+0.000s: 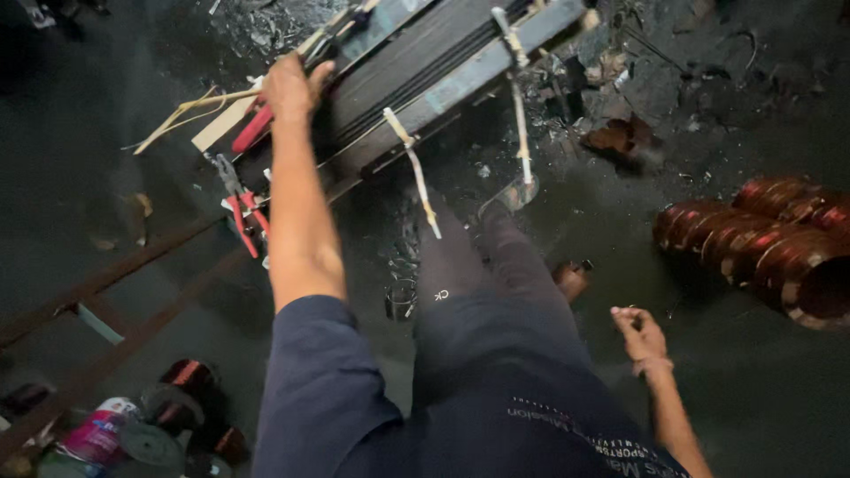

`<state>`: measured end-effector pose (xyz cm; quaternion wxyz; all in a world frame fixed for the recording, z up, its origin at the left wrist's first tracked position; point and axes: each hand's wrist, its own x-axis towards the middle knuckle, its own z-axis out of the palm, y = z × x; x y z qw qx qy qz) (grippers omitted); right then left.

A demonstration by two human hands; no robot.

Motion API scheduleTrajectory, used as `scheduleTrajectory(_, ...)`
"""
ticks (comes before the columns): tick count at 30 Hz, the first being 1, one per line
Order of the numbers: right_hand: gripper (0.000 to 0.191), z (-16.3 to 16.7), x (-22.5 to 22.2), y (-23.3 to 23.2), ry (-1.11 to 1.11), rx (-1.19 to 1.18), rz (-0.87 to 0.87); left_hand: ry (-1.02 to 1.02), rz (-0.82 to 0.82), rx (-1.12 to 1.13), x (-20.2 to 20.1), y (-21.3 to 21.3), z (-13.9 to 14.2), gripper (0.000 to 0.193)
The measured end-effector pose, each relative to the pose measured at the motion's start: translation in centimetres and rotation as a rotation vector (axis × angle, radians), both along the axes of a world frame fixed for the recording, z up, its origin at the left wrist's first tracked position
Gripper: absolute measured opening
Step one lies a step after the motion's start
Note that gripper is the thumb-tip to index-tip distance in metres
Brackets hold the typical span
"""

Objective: The person uses red-handled pliers to cut and pull white wire ties from a machine frame, then uses bolt cutters to cut wire pieces, repeatedly gripping and snipping wire around the frame while moving between stations.

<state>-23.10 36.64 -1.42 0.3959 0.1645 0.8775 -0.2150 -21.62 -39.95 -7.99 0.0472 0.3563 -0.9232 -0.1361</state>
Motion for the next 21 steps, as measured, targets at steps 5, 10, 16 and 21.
scheduleTrajectory(5,0.048,-0.3,2.8,-4.6,-0.057,-0.061,0.161,0.051,0.131,0.017,0.1,0.2,-0.7,0.052)
scheduleTrajectory(10,0.046,-0.5,4.0,-7.6,-0.006,-0.119,0.173,0.266,0.028,0.083,1.0,0.0,1.3,0.038)
scheduleTrajectory(16,0.035,0.5,0.8,-14.5,0.036,-0.244,0.356,0.682,-0.198,-0.112,2.2,5.2,9.1,0.037)
scheduleTrajectory(21,0.036,5.1,-5.2,-23.8,0.257,-0.642,0.463,0.781,-0.268,-0.080,-1.6,11.3,16.7,0.020)
